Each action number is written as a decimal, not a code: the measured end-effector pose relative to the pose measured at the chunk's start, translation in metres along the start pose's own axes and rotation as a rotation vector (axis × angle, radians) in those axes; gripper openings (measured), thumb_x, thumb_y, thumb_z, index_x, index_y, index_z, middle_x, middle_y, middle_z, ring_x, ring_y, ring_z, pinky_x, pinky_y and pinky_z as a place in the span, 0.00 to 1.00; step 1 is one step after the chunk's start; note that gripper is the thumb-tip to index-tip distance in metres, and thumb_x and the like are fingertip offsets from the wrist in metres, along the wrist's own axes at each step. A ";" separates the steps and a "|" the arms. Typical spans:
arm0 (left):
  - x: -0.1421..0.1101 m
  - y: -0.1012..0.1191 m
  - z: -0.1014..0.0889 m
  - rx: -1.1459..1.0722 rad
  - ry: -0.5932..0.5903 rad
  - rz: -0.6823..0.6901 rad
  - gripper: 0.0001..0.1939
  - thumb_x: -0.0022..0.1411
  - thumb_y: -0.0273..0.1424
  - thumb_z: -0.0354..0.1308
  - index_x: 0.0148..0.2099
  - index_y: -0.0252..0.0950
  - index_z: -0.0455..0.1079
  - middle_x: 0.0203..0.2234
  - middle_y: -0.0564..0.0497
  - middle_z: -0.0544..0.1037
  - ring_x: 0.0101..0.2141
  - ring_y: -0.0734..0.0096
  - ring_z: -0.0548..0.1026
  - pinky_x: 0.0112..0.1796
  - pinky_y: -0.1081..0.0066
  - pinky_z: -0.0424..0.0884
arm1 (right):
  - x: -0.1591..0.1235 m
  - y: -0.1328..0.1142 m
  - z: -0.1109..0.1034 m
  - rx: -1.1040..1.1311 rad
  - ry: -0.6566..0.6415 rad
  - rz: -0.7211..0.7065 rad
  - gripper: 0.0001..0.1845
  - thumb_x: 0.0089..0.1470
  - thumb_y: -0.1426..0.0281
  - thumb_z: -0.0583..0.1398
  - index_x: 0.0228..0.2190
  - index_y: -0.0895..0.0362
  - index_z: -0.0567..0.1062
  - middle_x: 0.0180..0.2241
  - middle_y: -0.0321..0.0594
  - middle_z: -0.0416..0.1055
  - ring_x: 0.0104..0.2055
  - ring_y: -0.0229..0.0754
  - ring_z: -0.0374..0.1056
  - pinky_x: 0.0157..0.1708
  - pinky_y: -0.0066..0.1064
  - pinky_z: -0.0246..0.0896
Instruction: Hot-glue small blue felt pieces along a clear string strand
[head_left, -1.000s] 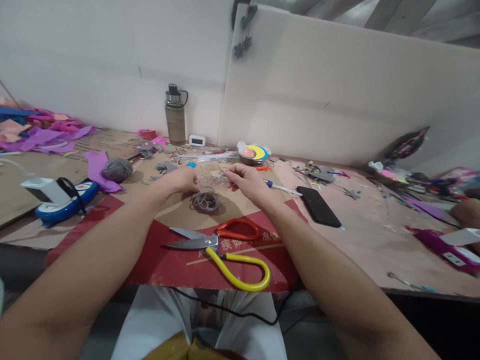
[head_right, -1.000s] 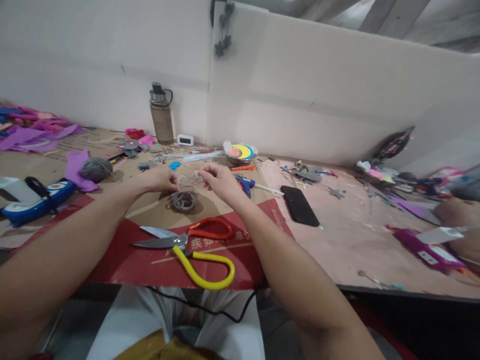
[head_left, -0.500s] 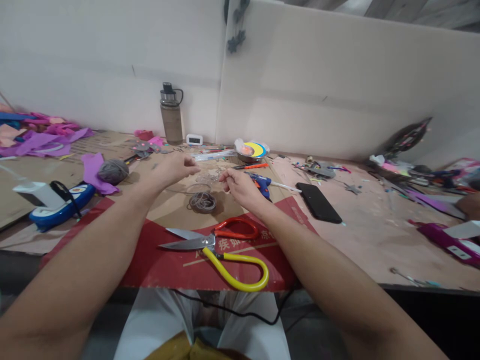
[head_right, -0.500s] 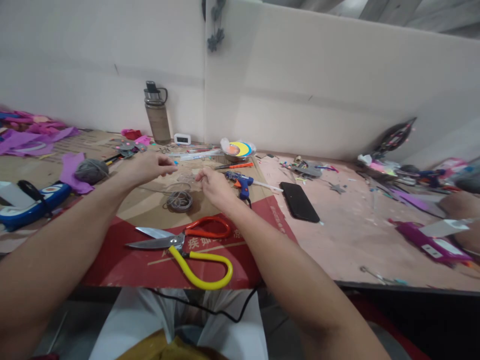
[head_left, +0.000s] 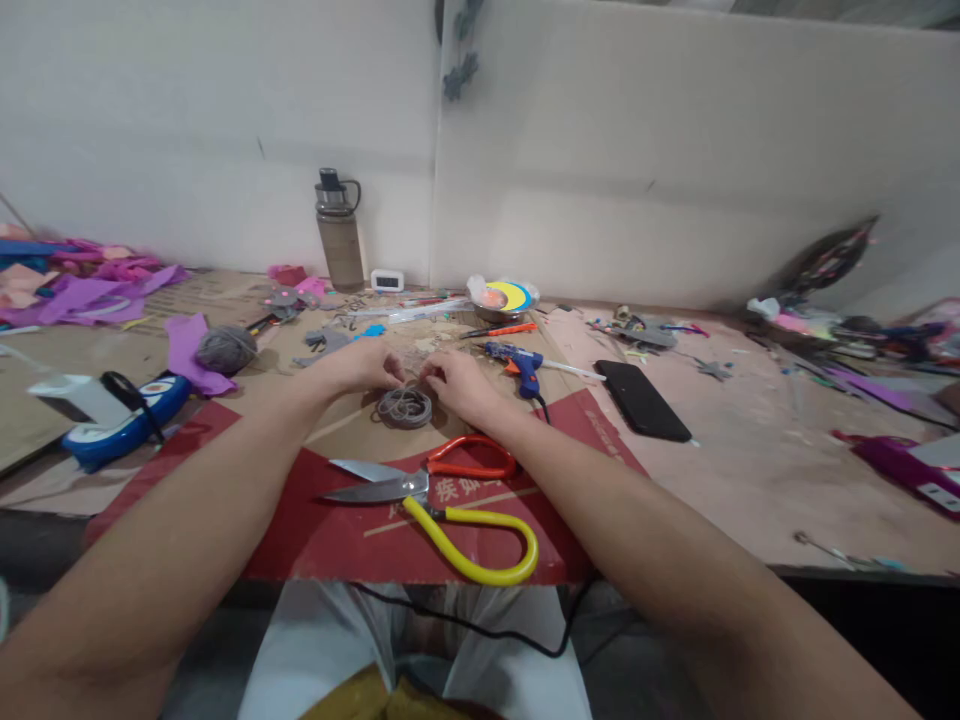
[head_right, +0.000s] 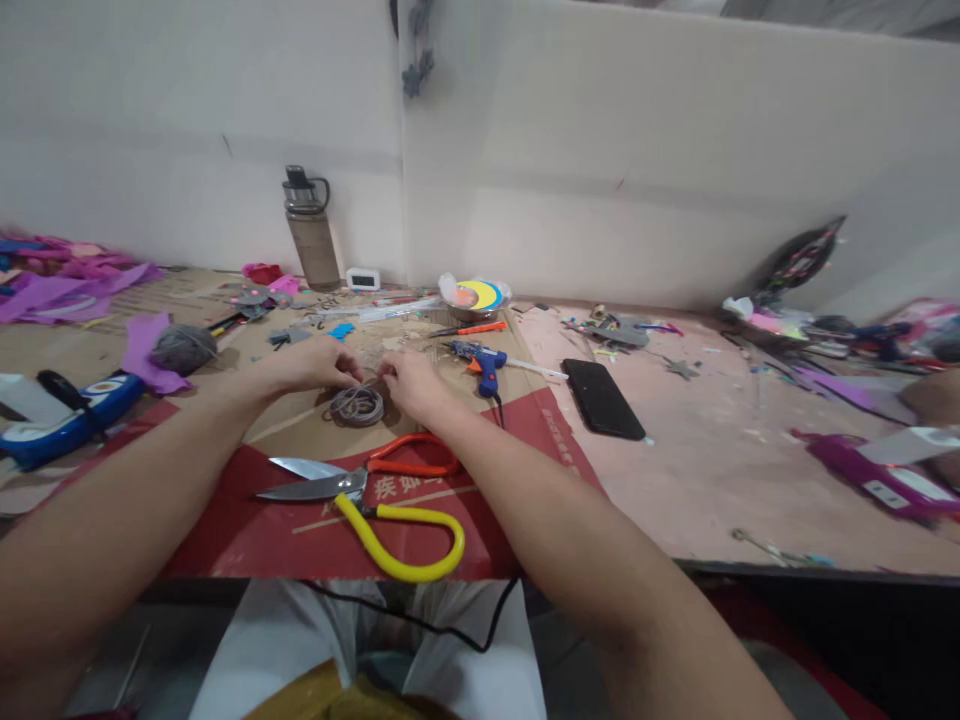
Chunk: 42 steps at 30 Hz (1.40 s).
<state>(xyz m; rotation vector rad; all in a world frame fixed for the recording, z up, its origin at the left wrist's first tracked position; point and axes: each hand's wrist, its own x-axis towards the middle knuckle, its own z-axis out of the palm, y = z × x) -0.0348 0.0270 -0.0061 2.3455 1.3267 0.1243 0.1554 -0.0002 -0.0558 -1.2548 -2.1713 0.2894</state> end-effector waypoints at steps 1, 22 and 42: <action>0.001 -0.001 0.001 0.003 0.022 0.000 0.11 0.48 0.36 0.58 0.31 0.36 0.78 0.22 0.51 0.78 0.25 0.71 0.71 0.27 0.75 0.62 | -0.001 0.001 0.000 0.008 0.029 -0.001 0.11 0.50 0.80 0.54 0.30 0.59 0.76 0.32 0.41 0.73 0.36 0.40 0.66 0.38 0.29 0.58; 0.001 0.007 0.002 -0.011 0.057 0.037 0.17 0.56 0.42 0.53 0.29 0.34 0.76 0.18 0.54 0.70 0.22 0.74 0.63 0.25 0.74 0.55 | 0.002 0.003 0.005 0.064 0.085 0.007 0.09 0.52 0.78 0.57 0.30 0.58 0.77 0.32 0.42 0.70 0.36 0.40 0.64 0.40 0.32 0.60; -0.012 -0.001 -0.026 -0.633 0.307 -0.030 0.13 0.54 0.38 0.62 0.33 0.33 0.78 0.29 0.44 0.79 0.18 0.82 0.63 0.18 0.79 0.53 | -0.001 0.000 0.003 0.530 0.046 0.084 0.09 0.55 0.72 0.52 0.37 0.57 0.70 0.31 0.35 0.68 0.36 0.36 0.64 0.38 0.30 0.60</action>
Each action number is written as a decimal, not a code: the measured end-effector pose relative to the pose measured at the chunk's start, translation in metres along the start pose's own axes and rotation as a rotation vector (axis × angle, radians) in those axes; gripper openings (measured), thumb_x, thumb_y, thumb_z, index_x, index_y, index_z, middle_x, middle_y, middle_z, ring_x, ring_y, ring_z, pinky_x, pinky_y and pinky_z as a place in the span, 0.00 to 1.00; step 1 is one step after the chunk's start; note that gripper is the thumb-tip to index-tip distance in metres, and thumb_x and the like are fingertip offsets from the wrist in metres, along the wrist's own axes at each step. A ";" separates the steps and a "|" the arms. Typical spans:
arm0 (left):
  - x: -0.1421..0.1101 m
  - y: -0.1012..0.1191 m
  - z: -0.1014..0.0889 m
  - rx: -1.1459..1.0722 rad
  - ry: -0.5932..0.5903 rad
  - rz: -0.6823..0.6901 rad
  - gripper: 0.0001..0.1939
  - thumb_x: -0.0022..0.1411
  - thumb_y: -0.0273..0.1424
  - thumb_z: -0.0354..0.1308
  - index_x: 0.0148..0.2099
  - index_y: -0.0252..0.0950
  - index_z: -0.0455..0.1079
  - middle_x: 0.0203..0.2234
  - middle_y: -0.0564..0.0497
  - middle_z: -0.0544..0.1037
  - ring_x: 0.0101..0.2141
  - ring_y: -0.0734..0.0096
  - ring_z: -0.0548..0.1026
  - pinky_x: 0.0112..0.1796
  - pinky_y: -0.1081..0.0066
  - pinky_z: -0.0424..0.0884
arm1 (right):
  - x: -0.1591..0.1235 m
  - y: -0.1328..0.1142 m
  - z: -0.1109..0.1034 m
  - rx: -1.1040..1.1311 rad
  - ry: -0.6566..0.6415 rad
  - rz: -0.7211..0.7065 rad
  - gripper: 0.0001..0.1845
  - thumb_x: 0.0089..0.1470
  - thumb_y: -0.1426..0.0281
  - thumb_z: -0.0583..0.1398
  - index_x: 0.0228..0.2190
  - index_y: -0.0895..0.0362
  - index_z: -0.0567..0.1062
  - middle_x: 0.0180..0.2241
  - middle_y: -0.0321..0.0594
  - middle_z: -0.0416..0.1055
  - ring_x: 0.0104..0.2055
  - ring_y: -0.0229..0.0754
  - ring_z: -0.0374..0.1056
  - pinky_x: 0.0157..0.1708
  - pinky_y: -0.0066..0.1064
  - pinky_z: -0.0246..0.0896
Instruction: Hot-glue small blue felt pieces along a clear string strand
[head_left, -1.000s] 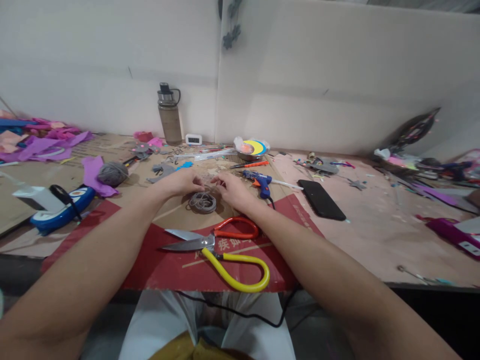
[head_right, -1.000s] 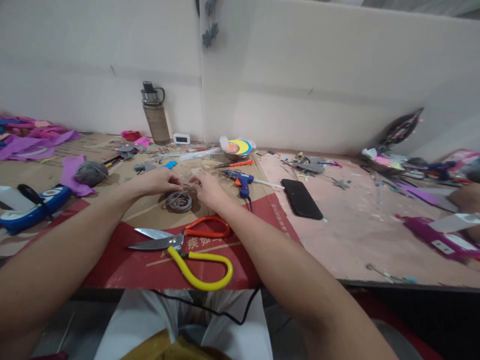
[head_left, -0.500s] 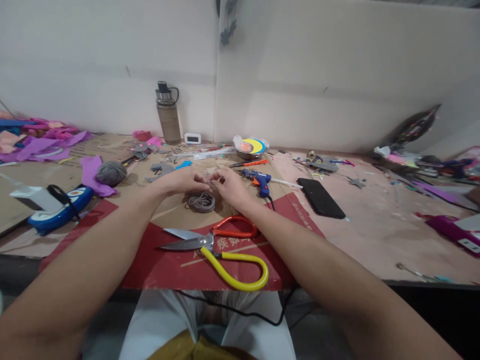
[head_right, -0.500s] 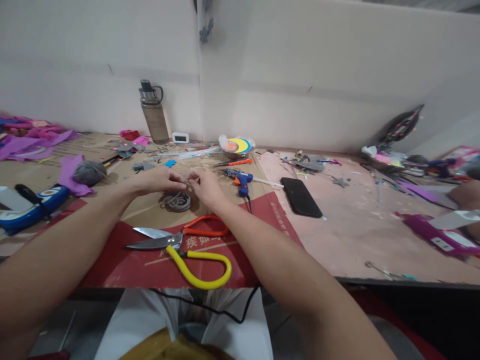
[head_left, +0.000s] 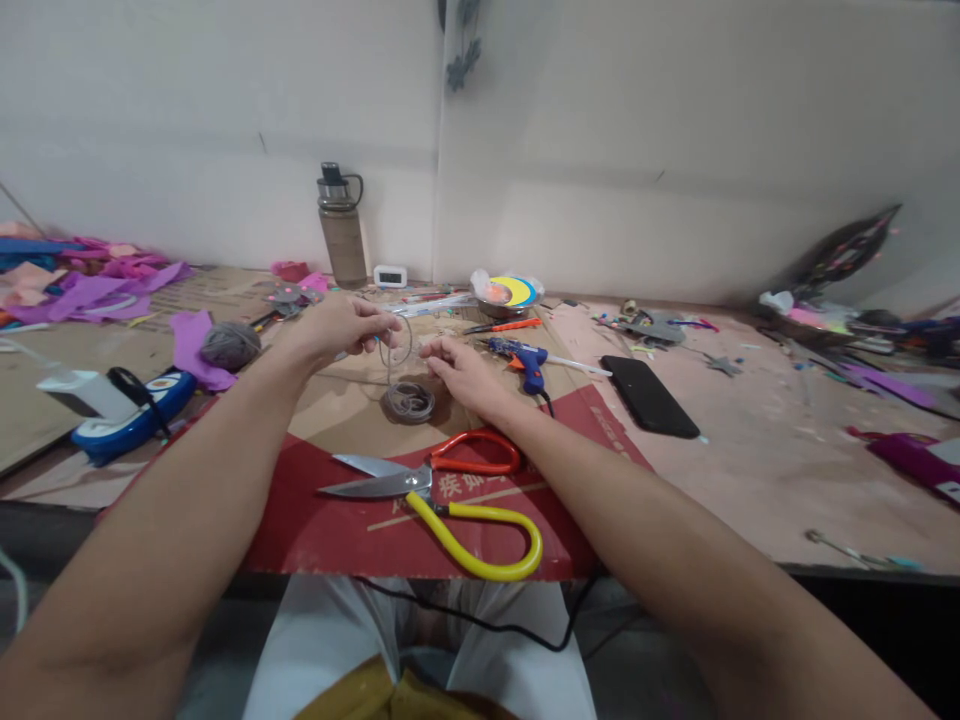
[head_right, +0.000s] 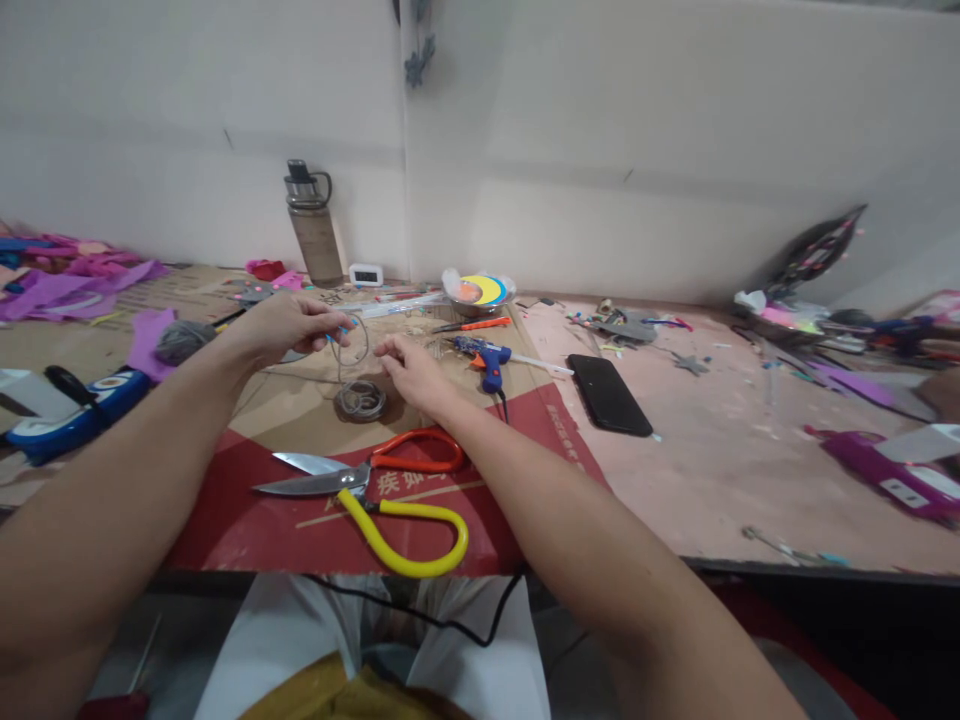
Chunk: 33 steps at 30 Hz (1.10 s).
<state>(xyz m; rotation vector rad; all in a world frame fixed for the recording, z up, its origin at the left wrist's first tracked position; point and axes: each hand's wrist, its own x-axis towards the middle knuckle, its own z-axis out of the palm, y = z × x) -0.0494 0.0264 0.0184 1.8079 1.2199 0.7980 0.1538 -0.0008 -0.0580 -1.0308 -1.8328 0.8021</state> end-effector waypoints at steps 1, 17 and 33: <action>0.001 -0.001 -0.001 -0.017 -0.008 0.000 0.13 0.54 0.39 0.62 0.34 0.33 0.78 0.29 0.44 0.79 0.18 0.82 0.63 0.18 0.79 0.53 | 0.000 -0.001 -0.001 0.003 0.007 0.006 0.08 0.55 0.71 0.52 0.36 0.57 0.70 0.30 0.35 0.68 0.36 0.36 0.64 0.38 0.30 0.60; -0.005 0.015 0.011 -0.190 0.241 0.191 0.10 0.59 0.33 0.58 0.32 0.31 0.75 0.25 0.47 0.78 0.16 0.83 0.63 0.16 0.79 0.53 | -0.003 -0.019 -0.003 0.063 -0.117 0.028 0.11 0.55 0.69 0.54 0.33 0.58 0.76 0.24 0.32 0.68 0.27 0.34 0.62 0.31 0.27 0.59; -0.006 0.014 0.021 -0.734 0.172 0.124 0.08 0.61 0.31 0.57 0.37 0.31 0.72 0.20 0.56 0.66 0.16 0.87 0.60 0.16 0.83 0.52 | -0.007 -0.039 -0.016 0.146 0.308 -0.110 0.16 0.53 0.73 0.53 0.43 0.55 0.73 0.45 0.40 0.72 0.45 0.39 0.66 0.48 0.33 0.60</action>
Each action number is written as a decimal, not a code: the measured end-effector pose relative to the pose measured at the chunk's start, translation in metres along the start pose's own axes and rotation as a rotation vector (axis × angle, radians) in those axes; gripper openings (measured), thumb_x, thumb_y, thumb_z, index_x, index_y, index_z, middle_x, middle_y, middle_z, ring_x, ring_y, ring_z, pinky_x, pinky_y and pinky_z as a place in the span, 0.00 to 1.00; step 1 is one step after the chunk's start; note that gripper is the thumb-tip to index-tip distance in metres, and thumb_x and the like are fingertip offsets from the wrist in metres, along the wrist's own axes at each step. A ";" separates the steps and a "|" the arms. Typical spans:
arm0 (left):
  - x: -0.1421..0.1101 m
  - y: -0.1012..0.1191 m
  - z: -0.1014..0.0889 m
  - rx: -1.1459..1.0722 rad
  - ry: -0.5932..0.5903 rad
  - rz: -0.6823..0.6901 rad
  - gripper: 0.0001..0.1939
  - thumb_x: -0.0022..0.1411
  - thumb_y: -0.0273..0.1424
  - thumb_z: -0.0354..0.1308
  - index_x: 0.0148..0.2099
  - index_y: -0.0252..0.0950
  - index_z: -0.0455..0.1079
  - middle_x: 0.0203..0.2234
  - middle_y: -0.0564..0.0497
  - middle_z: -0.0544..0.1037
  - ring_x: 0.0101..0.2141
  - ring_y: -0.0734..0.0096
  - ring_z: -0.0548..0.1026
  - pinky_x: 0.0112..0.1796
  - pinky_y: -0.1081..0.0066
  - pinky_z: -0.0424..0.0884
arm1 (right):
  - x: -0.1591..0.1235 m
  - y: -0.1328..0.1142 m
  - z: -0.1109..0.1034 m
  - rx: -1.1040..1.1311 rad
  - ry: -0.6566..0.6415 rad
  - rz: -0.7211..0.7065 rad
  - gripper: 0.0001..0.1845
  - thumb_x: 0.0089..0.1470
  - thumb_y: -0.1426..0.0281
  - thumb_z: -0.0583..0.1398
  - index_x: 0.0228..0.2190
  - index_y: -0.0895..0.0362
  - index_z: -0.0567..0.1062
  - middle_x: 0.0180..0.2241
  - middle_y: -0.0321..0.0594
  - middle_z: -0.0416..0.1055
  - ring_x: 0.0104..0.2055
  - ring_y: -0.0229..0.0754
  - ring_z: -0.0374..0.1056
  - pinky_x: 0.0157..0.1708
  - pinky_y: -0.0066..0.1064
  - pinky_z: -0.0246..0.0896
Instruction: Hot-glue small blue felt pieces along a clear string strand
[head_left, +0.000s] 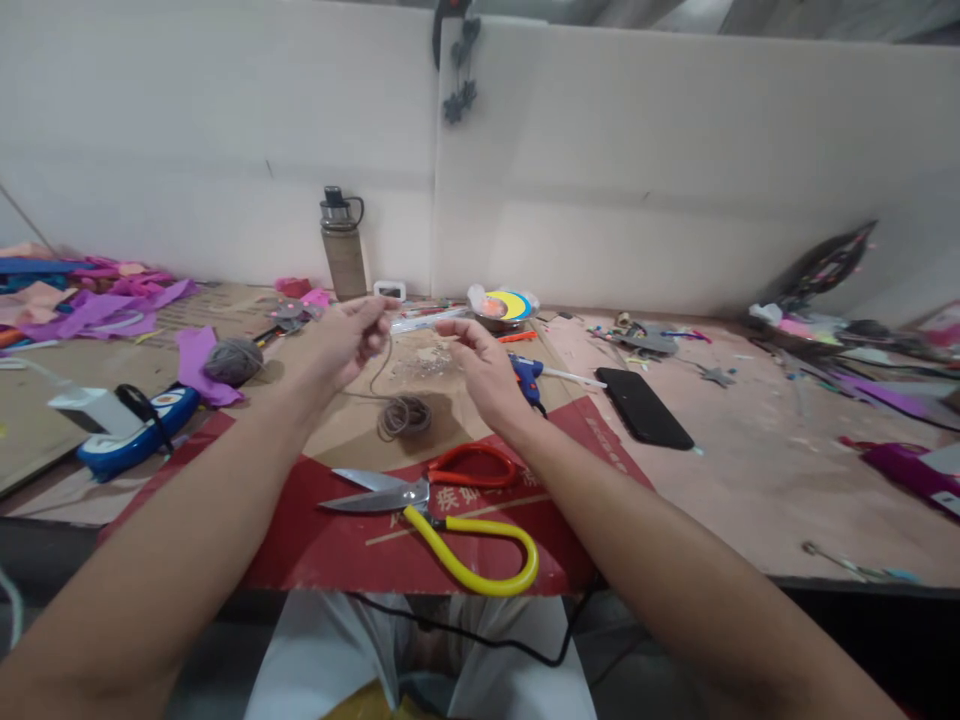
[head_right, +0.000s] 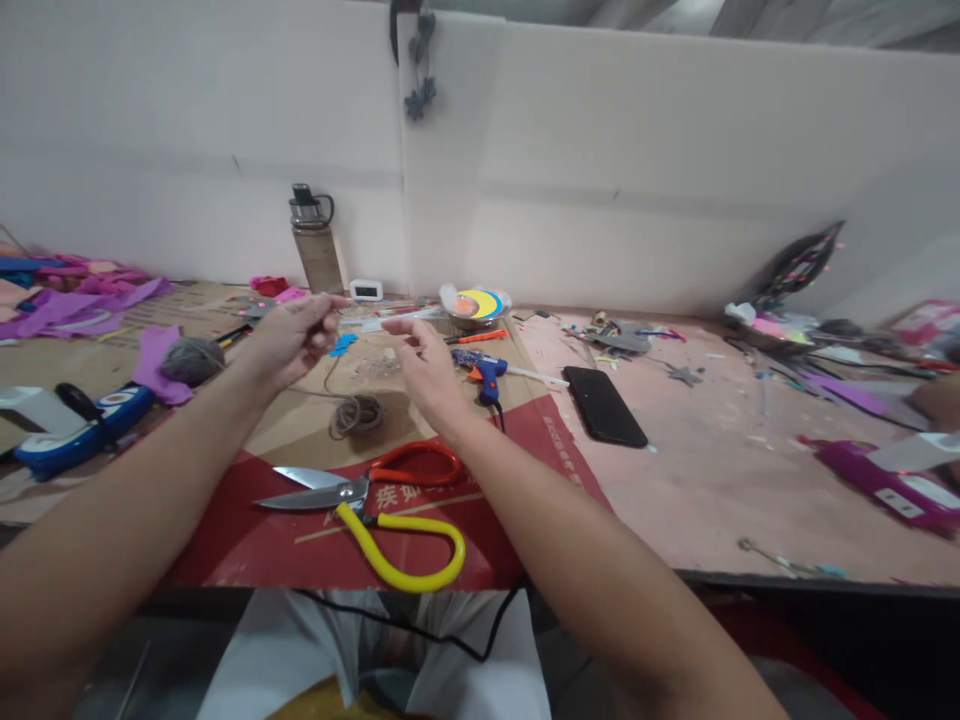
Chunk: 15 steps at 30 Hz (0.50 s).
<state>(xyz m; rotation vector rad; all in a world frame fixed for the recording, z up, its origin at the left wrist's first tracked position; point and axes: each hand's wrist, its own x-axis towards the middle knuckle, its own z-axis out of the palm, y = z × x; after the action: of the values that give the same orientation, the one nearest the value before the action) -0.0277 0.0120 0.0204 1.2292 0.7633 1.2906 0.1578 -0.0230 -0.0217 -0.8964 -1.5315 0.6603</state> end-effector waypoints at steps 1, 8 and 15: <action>-0.003 -0.004 0.006 0.024 -0.039 -0.042 0.08 0.61 0.33 0.57 0.37 0.32 0.71 0.20 0.56 0.67 0.16 0.87 0.60 0.16 0.83 0.53 | 0.001 0.002 0.000 0.059 0.003 0.046 0.16 0.55 0.68 0.54 0.45 0.55 0.72 0.47 0.40 0.72 0.45 0.39 0.66 0.46 0.32 0.60; -0.014 -0.024 0.023 0.093 -0.293 -0.165 0.15 0.55 0.41 0.64 0.32 0.32 0.69 0.19 0.56 0.68 0.16 0.85 0.61 0.17 0.82 0.53 | 0.003 0.004 0.005 0.298 -0.137 0.158 0.20 0.55 0.57 0.57 0.46 0.53 0.75 0.42 0.38 0.74 0.40 0.36 0.66 0.39 0.27 0.60; -0.015 -0.025 0.022 0.163 -0.356 -0.177 0.16 0.57 0.42 0.62 0.32 0.32 0.68 0.19 0.56 0.68 0.17 0.86 0.60 0.18 0.82 0.53 | 0.001 -0.001 0.007 0.459 -0.083 0.219 0.14 0.48 0.61 0.63 0.36 0.56 0.78 0.31 0.36 0.73 0.35 0.35 0.66 0.38 0.27 0.60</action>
<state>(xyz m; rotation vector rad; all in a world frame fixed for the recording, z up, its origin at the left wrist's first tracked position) -0.0031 -0.0035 -0.0014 1.4388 0.7083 0.8478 0.1507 -0.0220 -0.0210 -0.6936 -1.2842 1.1653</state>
